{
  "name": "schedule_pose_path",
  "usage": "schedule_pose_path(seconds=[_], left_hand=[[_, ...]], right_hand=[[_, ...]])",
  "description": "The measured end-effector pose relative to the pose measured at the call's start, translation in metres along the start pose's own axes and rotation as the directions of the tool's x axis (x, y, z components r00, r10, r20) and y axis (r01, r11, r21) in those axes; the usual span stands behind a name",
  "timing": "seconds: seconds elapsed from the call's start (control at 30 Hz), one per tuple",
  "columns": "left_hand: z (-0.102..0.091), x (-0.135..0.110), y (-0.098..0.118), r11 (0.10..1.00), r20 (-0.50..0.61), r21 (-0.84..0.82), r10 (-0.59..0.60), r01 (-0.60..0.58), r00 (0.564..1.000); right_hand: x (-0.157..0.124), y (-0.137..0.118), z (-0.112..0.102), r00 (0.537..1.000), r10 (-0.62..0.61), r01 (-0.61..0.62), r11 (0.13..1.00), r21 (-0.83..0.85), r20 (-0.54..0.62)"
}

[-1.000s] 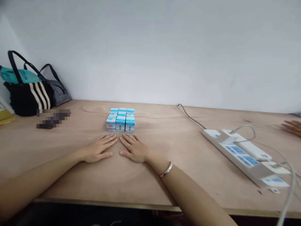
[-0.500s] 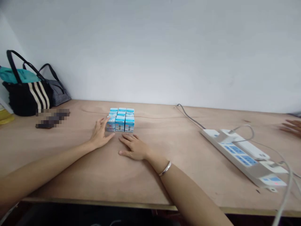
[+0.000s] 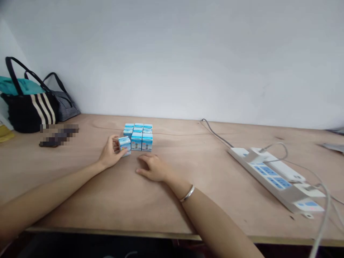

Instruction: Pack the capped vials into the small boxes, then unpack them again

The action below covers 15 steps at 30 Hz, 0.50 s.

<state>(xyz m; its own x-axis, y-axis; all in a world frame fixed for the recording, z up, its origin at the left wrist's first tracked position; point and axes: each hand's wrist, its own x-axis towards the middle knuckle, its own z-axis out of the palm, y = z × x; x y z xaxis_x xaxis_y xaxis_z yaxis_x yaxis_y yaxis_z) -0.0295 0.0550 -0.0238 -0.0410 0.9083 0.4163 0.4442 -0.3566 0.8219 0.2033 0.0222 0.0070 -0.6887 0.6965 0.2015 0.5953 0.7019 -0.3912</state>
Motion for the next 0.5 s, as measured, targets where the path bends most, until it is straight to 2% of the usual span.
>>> schedule_pose_path(seconds=[0.03, 0.1, 0.17, 0.27, 0.37, 0.5], left_hand=[[-0.005, -0.005, 0.002, 0.998, 0.088, -0.064, 0.009, -0.004, 0.996], [-0.013, -0.016, 0.008, 0.986, 0.295, -0.165, 0.044, 0.005, 0.954], [-0.016, -0.024, 0.016, 0.974, 0.401, -0.227, 0.081, 0.013, 0.913], [-0.009, -0.027, 0.024, 0.951, 0.426, -0.308, 0.139, -0.001, 0.894], [-0.001, -0.022, 0.024, 0.948, 0.420, -0.317, 0.150, -0.011, 0.895], [0.001, -0.020, 0.018, 0.960, 0.408, -0.277, 0.141, -0.025, 0.902]], right_hand=[[0.001, 0.000, 0.000, 0.998, 0.015, -0.013, 0.999, 0.036, -0.057], [0.004, 0.000, 0.000, 0.982, 0.033, -0.013, 0.994, 0.106, -0.185], [0.010, -0.002, -0.004, 0.960, -0.002, 0.046, 0.988, 0.150, -0.281], [0.022, -0.008, -0.014, 0.948, -0.095, 0.142, 0.980, 0.137, -0.303], [0.032, -0.016, -0.026, 0.959, -0.123, 0.146, 0.986, 0.075, -0.256], [0.040, -0.022, -0.037, 0.975, -0.131, 0.141, 0.989, 0.040, -0.180]])
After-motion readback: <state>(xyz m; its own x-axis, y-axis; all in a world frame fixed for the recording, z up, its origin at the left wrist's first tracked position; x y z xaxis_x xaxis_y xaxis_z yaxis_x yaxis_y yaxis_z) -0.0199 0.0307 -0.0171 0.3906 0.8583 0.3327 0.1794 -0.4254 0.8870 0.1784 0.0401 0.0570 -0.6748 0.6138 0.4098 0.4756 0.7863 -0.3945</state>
